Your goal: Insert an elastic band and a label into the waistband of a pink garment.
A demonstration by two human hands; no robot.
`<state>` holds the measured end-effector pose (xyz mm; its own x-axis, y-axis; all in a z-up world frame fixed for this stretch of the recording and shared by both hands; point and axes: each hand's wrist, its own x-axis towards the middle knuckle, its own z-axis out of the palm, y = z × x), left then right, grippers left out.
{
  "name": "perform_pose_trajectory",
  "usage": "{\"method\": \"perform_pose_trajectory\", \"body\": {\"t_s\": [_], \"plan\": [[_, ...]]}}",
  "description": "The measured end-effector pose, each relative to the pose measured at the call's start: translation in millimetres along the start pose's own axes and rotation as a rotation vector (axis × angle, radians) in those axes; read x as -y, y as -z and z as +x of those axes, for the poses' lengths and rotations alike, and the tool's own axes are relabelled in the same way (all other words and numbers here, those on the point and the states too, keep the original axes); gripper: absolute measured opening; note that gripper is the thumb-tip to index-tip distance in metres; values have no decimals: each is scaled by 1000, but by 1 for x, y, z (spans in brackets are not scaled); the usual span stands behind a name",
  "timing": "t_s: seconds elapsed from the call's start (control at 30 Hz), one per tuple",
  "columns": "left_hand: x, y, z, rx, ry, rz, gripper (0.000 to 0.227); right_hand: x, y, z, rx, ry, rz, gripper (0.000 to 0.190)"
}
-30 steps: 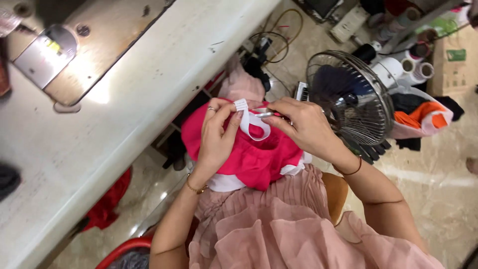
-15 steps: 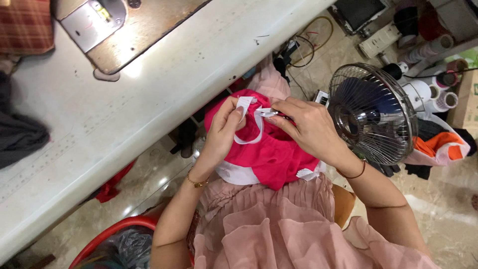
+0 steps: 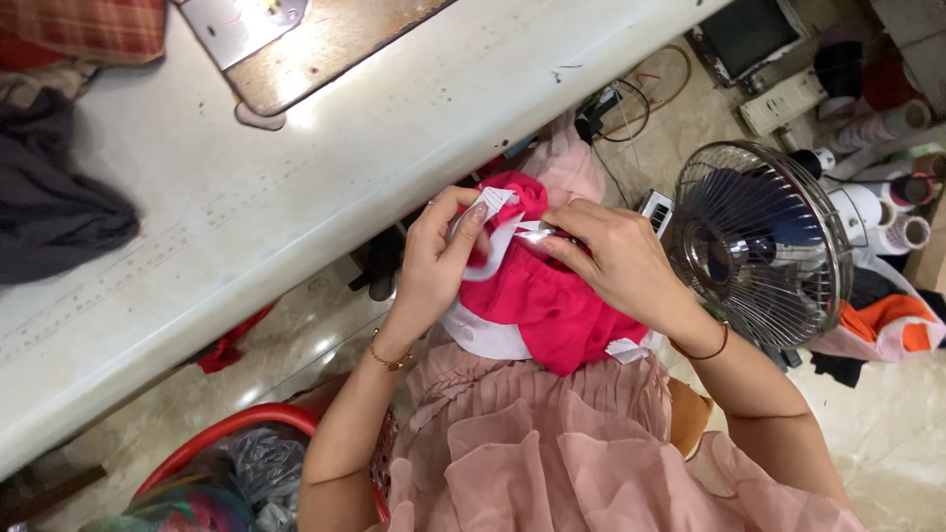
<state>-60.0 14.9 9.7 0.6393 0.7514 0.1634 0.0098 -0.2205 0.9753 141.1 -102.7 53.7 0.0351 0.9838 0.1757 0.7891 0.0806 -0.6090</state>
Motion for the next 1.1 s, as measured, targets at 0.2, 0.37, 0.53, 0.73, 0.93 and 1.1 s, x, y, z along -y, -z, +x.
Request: {"method": "perform_pose_trajectory", "body": {"t_s": [0.2,0.37,0.53,0.73,0.93,1.1], "plan": [[6,17,-10,-21,101,-168,24,10,-11,10,24,27,27,28],[6,20,-14,-54,187,-156,25,16,-19,16,-33,51,40,25],[16,13,-15,-55,159,-211,27,24,-24,19,17,-70,16,24],[25,3,-15,-59,131,-281,28,20,-25,16,-6,-93,-22,26],[26,-5,-14,-57,134,-356,29,16,-23,13,-30,-83,-26,24],[28,-9,-12,-68,147,-380,30,12,-24,10,-48,-92,-43,23]]}}
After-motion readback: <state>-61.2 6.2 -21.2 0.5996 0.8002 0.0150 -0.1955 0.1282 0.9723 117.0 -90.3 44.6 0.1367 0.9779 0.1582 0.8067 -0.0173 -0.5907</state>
